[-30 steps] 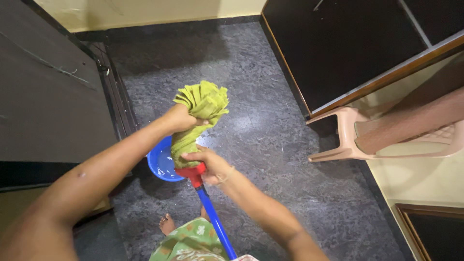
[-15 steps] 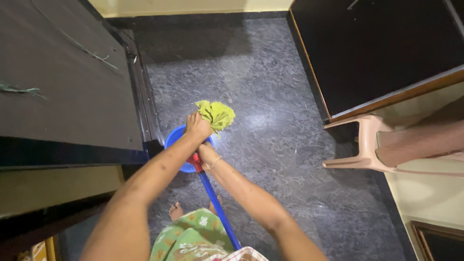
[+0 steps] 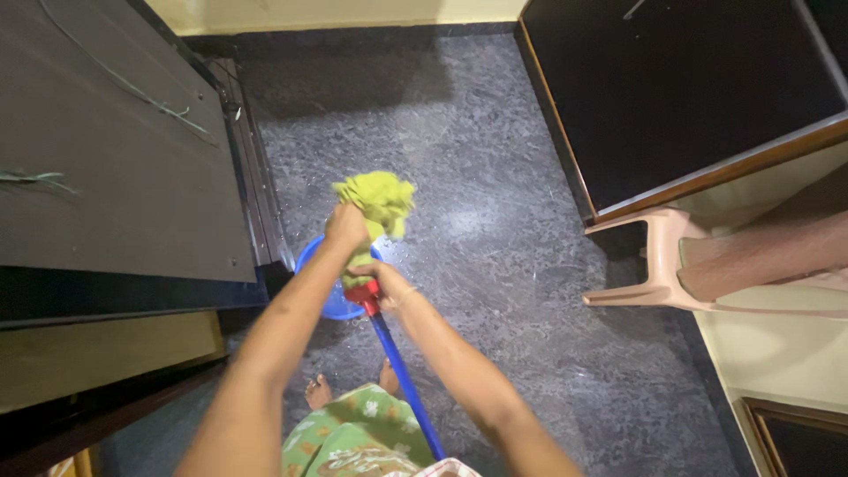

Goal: The person wrings a mop cloth over a bucket, mops the floor, rolls up a mat, moves a chair and suitcase aside, and cleans various areas of the floor with the mop.

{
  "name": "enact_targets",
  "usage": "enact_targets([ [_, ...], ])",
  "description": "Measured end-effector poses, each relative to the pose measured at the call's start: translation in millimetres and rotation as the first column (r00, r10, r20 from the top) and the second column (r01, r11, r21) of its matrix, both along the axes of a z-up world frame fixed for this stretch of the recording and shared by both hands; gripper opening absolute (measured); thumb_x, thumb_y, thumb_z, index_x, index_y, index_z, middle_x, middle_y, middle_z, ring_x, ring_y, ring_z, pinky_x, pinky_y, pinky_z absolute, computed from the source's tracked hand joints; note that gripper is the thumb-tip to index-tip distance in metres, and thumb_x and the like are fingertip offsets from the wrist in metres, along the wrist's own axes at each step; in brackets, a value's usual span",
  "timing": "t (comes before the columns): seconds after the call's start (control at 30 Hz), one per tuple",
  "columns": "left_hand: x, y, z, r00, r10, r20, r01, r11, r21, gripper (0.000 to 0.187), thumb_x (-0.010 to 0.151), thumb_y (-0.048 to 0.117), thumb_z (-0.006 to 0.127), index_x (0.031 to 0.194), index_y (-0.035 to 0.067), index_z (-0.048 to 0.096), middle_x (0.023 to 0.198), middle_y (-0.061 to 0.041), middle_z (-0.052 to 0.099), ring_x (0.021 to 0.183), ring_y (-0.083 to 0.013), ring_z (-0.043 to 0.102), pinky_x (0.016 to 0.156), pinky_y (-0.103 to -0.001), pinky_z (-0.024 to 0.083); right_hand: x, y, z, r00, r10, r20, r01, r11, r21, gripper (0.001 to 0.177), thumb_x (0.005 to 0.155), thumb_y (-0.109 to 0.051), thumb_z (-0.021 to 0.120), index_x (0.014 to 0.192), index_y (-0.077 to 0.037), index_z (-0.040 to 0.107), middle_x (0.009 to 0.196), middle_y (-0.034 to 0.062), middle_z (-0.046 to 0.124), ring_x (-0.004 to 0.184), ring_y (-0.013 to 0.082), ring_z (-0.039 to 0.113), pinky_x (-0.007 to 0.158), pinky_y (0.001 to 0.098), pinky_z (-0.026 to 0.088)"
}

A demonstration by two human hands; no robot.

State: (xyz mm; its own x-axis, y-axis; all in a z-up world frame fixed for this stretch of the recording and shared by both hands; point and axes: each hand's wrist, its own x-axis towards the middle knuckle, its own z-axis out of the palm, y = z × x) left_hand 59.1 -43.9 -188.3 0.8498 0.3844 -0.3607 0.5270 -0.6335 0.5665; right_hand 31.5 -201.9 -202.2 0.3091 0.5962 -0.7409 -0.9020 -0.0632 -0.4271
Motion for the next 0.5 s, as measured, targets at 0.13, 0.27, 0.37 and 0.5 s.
enact_targets([
  [0.13,-18.8,21.4,-8.8,0.895,0.421,0.146,-0.349,0.866,-0.357,0.062,0.093,0.024,0.06,0.146,0.012,0.031,0.124,-0.026,0.065,0.1,-0.0379,0.066,0.089,-0.052,0.056,27.2,-23.4,8.8,0.997,-0.077,0.026,0.078,0.997,-0.029,0.032,0.084,-0.009,0.072,0.113,-0.002,0.064,0.09,0.0133,0.07,0.071,0.026,0.072,0.067,0.0417,0.062],
  [0.27,-63.7,-18.9,-50.6,0.866,0.444,-0.23,-0.42,0.396,-0.817,0.056,0.094,0.021,0.05,0.147,0.013,0.034,0.107,-0.023,0.059,0.076,-0.0338,0.064,0.071,-0.053,0.057,67.6,-25.3,24.4,0.971,-0.118,0.208,0.107,0.992,0.066,0.031,0.086,-0.011,0.074,0.113,-0.001,0.064,0.085,0.0119,0.068,0.064,0.0234,0.067,0.062,0.0392,0.06],
  [0.37,-102.6,-74.3,-50.7,0.991,0.067,-0.115,-0.122,0.106,-0.987,0.048,0.085,0.011,0.059,0.131,0.008,0.048,0.111,-0.015,0.064,0.085,-0.0234,0.071,0.076,-0.04,0.062,79.4,-16.1,55.5,0.934,-0.208,0.292,0.188,0.978,0.095,0.036,0.088,-0.005,0.078,0.119,-0.001,0.062,0.094,0.011,0.067,0.07,0.021,0.065,0.06,0.0346,0.055],
  [0.5,-88.4,-145.1,-15.5,0.995,0.083,0.058,0.023,0.366,-0.93,0.039,0.087,0.019,0.071,0.121,0.006,0.056,0.107,-0.016,0.069,0.091,-0.0224,0.07,0.076,-0.039,0.059,82.0,-3.6,115.4,0.763,-0.263,0.59,0.308,0.951,0.026,0.053,0.077,-0.003,0.077,0.126,-0.007,0.057,0.11,0.0105,0.07,0.087,0.02,0.071,0.067,0.0333,0.059],
])
